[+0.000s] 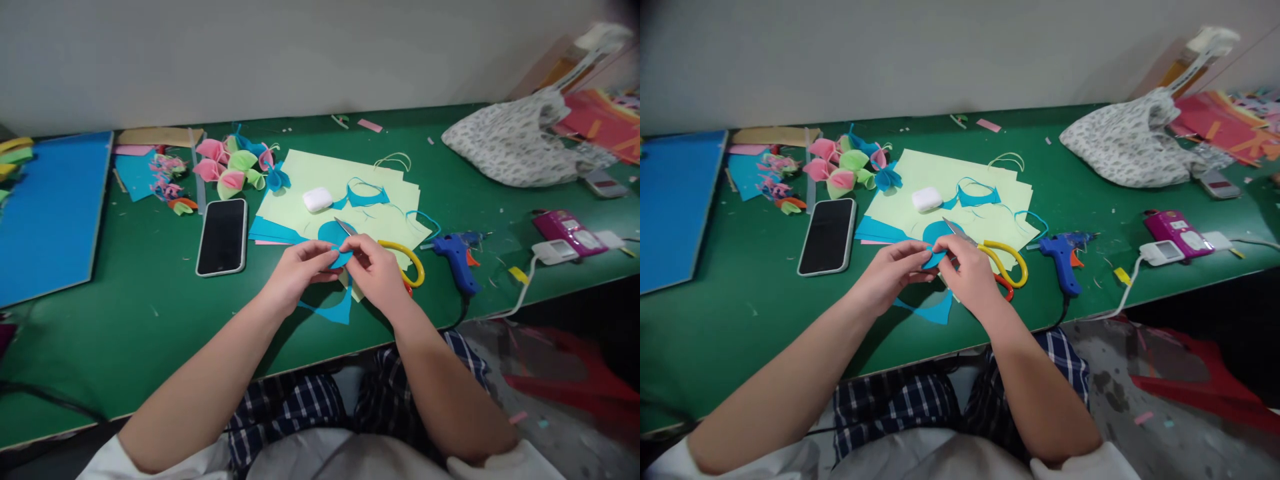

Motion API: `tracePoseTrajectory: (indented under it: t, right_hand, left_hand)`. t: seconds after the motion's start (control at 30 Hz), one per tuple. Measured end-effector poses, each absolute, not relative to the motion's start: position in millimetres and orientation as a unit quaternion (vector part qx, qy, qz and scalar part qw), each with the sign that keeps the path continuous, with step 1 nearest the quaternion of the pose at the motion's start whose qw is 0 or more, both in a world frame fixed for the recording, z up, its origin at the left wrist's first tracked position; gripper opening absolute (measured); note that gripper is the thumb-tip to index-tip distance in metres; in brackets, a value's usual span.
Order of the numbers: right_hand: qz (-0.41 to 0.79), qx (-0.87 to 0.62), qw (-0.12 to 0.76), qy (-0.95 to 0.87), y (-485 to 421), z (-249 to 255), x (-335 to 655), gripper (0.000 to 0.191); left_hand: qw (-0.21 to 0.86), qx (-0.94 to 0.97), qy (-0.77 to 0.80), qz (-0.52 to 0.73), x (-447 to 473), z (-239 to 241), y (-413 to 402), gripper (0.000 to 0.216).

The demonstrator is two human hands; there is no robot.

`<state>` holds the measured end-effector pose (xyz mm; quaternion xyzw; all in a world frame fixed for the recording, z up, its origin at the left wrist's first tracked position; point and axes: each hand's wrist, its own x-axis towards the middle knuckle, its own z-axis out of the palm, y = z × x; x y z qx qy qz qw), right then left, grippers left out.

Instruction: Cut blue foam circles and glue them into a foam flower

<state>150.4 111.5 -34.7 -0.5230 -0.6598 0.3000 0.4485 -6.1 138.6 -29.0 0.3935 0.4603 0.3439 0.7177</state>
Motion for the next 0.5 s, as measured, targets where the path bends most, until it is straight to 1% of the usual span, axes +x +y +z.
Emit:
tracePoseTrajectory:
  t: [0.1, 0.23, 0.4, 0.5]
  right_hand:
    - [0.336, -0.513, 0.459, -0.643, 112.3, -35.5, 152.2, 0.024]
    - [0.409, -0.52, 0.486, -0.571, 113.8, -33.1, 153.4, 0.016]
    - [0.441, -0.556, 0.494, -0.503, 117.2, -33.4, 153.5, 0.018]
    - [0.468, -0.549, 0.501, -0.478, 118.4, -36.6, 154.3, 0.019]
  left_hand:
    - [0.67, 0.425, 0.473, 0.383, -5.4, -30.2, 138.5, 0.029]
    - [0.584, 0.499, 0.496, 0.405, -5.3, -30.3, 136.3, 0.031]
    - [0.48, 0.592, 0.495, 0.417, -5.5, -30.0, 132.6, 0.033]
    - [0.446, 0.604, 0.496, 0.436, -5.1, -29.9, 130.8, 0.035]
